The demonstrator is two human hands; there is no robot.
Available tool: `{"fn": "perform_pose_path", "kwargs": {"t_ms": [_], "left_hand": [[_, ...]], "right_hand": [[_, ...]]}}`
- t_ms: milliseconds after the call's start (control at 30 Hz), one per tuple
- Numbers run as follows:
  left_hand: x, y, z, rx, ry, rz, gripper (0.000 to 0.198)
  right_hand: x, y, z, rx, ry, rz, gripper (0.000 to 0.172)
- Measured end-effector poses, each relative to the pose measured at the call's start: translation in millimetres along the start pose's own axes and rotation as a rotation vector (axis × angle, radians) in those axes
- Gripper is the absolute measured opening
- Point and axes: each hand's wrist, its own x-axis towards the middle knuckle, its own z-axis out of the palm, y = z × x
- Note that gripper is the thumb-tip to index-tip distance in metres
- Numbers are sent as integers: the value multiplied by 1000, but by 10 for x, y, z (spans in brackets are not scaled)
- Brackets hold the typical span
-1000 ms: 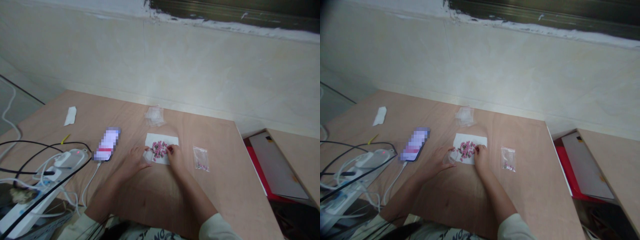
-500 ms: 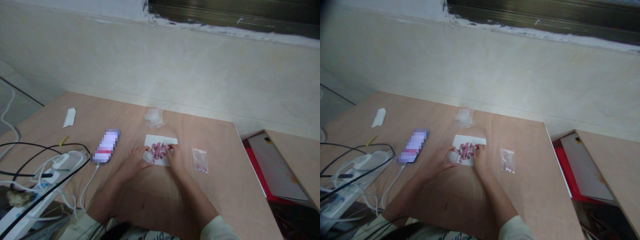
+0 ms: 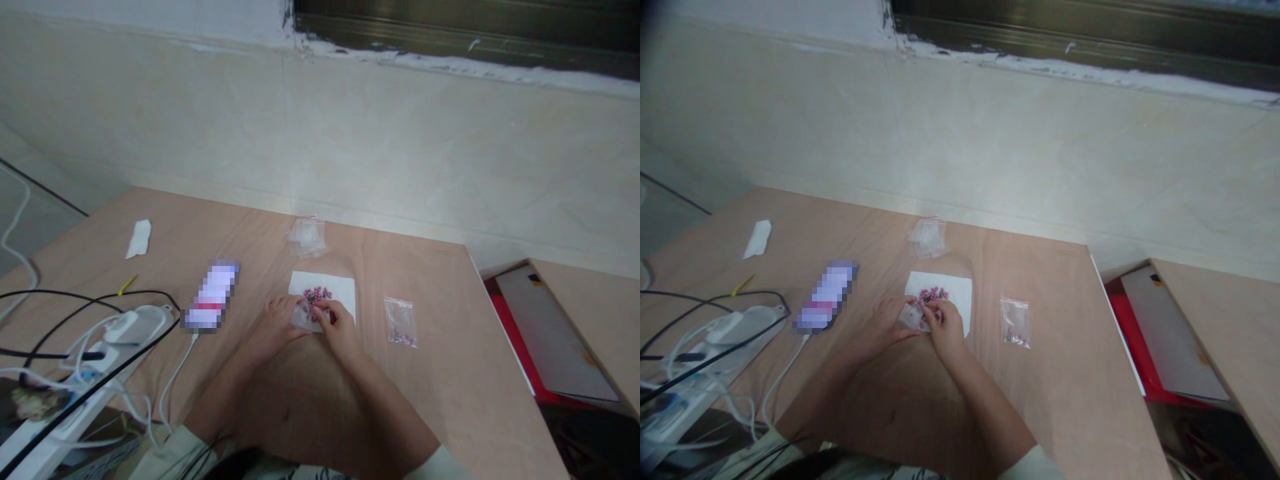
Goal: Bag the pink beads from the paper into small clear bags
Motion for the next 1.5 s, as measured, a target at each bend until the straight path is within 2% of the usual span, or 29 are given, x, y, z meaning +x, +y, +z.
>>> {"fn": "perform_pose_path", "kwargs": {"t_ms": [100, 267, 433, 567, 733, 867, 1000, 1100, 1200, 1300, 1400, 1500], "left_hand": [[-30, -1, -55, -15, 7, 6, 51], [-77, -41, -91, -22, 11, -6, 50], [-80, -22, -65, -7, -1, 0, 47], [-80, 28, -73, 3, 13, 40, 42], [-97, -10, -93, -12, 4, -17, 49], [-122, -38, -119, -21, -17, -18, 49], [-132, -39, -139, -38, -10, -10, 49], [-126, -49, -142, -42, -6, -16, 50], [-112, -48, -145, -33, -13, -22, 50], [-108, -25, -166, -26, -17, -18, 49], [-121, -16, -205, -27, -9, -14, 48], [-133, -49, -238, -40, -1, -18, 49]], "right_hand": [[7, 169, -51, -116, 103, 24, 13], [30, 378, -110, -210, 7, -6, 10], [5, 200, -95, -147, 60, -13, 9], [-43, 18, -35, -48, -33, -89, 8], [13, 221, -6, -169, 80, -12, 15], [55, 335, -55, -230, 36, -7, 14], [-170, 282, -228, -327, 129, -11, 18], [-425, 343, -369, -476, 181, -3, 17], [-552, 443, -417, -469, 220, 36, 16], [-581, 428, -506, -431, 248, 38, 17], [-769, 374, -824, -548, 384, 76, 23], [-1212, 481, -1210, -844, 526, 290, 43]]}}
